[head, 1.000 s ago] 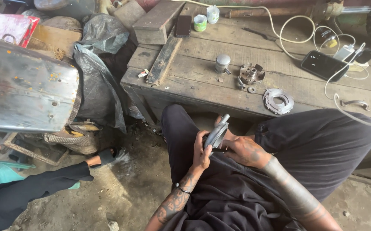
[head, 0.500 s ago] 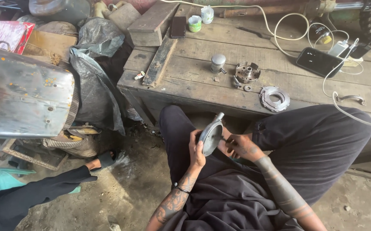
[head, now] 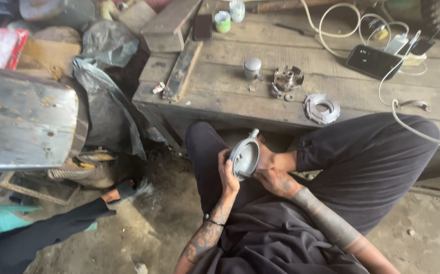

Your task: The person sits cross-legged and cleans a silver mechanical housing using a small brush. They scrub the interior and exterior surfaces of the part, rotating it to reach different areas. Other mechanical components, a phone, and a power bank are visible on the wooden workbench nearby.

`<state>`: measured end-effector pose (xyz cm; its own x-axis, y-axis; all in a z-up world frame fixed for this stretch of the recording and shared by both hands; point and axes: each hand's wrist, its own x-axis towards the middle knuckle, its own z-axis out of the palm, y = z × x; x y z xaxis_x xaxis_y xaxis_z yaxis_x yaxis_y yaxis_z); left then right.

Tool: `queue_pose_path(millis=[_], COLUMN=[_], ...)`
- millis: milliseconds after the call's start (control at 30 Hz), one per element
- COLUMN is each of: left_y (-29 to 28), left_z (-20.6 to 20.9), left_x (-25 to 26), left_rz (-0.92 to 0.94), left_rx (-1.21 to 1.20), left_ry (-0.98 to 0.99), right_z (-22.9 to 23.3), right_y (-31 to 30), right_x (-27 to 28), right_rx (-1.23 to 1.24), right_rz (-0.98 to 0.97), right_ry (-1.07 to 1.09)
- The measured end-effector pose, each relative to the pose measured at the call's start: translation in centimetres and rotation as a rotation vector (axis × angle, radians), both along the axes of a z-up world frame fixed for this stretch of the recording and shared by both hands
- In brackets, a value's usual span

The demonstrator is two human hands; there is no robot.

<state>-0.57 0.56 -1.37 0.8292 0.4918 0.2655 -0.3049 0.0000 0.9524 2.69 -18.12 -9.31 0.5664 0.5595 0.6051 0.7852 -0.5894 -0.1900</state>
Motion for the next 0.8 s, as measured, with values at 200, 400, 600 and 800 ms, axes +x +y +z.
queue_pose_path(millis=[200,400,600,800], left_y=[-0.4,-0.1,0.6,0.2], left_z=[-0.7,0.3,0.9,2.6], left_x=[0.4,0.5,-0.1,0.3], left_rz=[-0.008,-0.042,-0.036,-0.047], left_rx=[-0.319,-0.212,-0.044,-0.016], left_ry=[0.061,0.170,0.175,0.181], right_z=[8.6,6.0,8.4,7.2], right_y=[-1.8,-0.5,1.1,1.1], right_x=[1.7,2.3,1.4,1.6], right_rx=[-0.176,-0.180,-0.048,-0.236], right_rz=[-0.330,-0.359,-0.194,-0.357], right_ry=[0.591,0.433,0.797,0.502])
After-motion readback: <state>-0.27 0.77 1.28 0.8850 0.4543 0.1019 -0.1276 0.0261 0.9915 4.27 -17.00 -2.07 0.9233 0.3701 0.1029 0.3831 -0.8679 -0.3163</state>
